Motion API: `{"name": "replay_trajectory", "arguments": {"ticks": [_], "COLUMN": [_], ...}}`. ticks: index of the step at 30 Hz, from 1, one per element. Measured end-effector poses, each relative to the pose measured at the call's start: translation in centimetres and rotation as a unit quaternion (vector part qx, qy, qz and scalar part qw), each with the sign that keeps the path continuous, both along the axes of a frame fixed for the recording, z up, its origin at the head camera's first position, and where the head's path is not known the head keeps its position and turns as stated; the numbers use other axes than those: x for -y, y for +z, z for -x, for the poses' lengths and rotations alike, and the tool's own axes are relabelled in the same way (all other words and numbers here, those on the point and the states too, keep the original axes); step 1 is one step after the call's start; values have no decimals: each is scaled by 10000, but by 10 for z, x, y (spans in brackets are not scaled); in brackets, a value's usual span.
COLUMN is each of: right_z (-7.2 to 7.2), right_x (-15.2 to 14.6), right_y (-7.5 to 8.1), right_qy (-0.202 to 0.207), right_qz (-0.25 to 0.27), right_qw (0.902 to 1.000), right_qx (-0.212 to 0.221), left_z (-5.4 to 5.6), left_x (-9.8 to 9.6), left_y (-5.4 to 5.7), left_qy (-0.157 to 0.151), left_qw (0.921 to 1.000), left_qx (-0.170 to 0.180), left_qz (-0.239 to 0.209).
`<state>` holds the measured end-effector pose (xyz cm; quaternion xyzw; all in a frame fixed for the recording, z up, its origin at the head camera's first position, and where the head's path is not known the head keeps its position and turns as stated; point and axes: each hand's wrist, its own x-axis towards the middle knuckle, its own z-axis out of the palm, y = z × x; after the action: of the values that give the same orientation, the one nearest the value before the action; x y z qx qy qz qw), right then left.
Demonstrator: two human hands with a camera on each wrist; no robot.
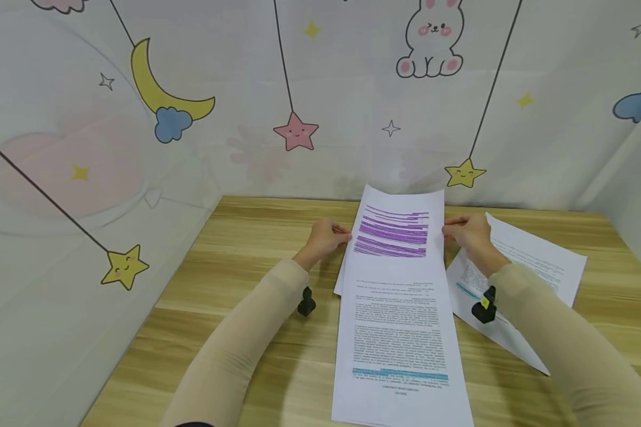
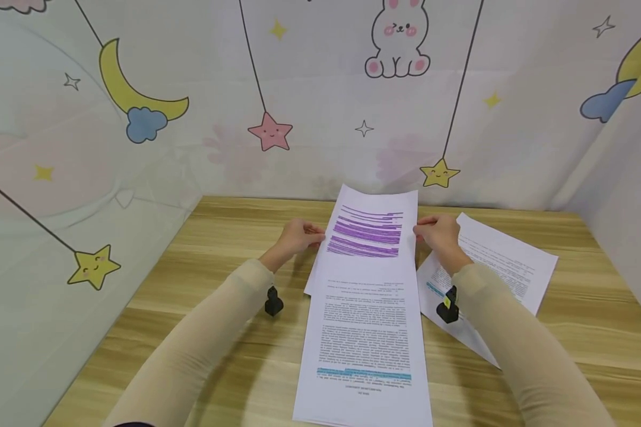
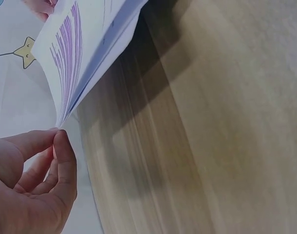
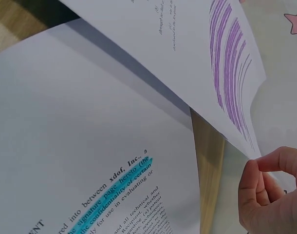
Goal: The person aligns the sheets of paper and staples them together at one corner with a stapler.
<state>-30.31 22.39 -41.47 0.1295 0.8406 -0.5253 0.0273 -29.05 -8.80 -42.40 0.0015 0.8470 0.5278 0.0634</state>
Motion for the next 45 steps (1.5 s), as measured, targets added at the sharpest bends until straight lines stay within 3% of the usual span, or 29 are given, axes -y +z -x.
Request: {"name": "replay_trajectory", "arguments": {"ticks": [27, 45], "right_z": [3, 5], "right_x": [7, 7], "right_y": [22, 33], "right_qy": [128, 130], "right_qz": [91, 261], "right_qw": [9991, 9977], "right_qx": [-399, -612], "left_z": [9, 14], "left_x": [6, 10], "left_y": [14, 29], "left_qy": [90, 189], "left_qw": [9995, 9981], "left_qx": [-66, -86], "left_qz": [-284, -579]}}
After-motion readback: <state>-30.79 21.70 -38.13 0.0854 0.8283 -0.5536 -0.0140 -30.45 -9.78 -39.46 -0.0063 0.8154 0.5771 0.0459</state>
